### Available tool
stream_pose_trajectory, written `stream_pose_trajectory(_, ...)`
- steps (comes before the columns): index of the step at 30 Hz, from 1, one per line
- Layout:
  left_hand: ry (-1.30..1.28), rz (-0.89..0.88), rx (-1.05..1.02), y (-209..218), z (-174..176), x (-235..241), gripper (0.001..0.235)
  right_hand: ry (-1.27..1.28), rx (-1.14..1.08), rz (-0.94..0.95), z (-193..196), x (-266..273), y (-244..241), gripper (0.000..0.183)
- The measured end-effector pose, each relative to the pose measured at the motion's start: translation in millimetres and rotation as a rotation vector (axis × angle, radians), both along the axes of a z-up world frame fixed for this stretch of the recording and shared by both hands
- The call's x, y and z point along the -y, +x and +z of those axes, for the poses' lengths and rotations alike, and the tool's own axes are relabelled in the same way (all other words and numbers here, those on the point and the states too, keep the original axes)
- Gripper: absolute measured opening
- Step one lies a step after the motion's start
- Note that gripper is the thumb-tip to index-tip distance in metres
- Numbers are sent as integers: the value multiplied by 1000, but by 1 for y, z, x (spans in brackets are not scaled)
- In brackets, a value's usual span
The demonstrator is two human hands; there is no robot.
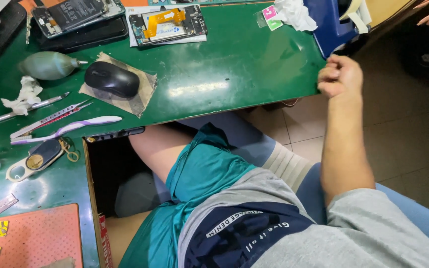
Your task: The person cleans a small circuit board with a white cloth, then wipes a square metal stencil on a work mat. They retrieve a small adhesive strip from a drawer, apply it to the stencil, and use a toothbrush to scrub the stencil surface. Finally, they wipe the stencil again with a cloth and place it on the mat.
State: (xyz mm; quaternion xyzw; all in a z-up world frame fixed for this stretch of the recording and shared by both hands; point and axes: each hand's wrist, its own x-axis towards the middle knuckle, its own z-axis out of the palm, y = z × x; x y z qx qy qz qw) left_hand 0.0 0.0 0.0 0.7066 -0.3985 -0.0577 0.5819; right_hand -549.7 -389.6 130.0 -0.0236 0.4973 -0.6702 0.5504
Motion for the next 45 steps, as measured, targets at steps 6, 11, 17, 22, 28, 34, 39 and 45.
stream_pose_trajectory(6, 8, 215, 19, -16, 56, -16, 20, -122, -109, 26, 20, -18, 67, 20)
stream_pose_trajectory(11, 280, 404, -129, -49, 151, -22, 11, -372, -321, 670, 27, -71, 220, 16)
stream_pose_trajectory(17, -81, 259, -291, -44, 172, -10, 7, -1616, -1111, 1302, 65, -137, 387, 14)
stream_pose_trajectory(22, -183, 239, -518, -34, 174, -12, 7, -1966, -582, 1400, 46, -152, 461, 8)
stream_pose_trajectory(28, -295, 310, -833, -33, 178, -3, 29, -1825, -637, 1481, 27, -146, 453, 8)
stream_pose_trajectory(34, -503, 416, -987, -57, 169, 13, 35, -1967, -632, 1470, 41, -162, 443, 6)
stream_pose_trajectory(39, -662, 419, -1104, -82, 171, 11, 29, -2446, -545, 1310, 70, -173, 449, 10)
stream_pose_trajectory(45, -749, 360, -1111, -91, 185, 4, 25, -2881, -418, 799, 87, -191, 482, 6)
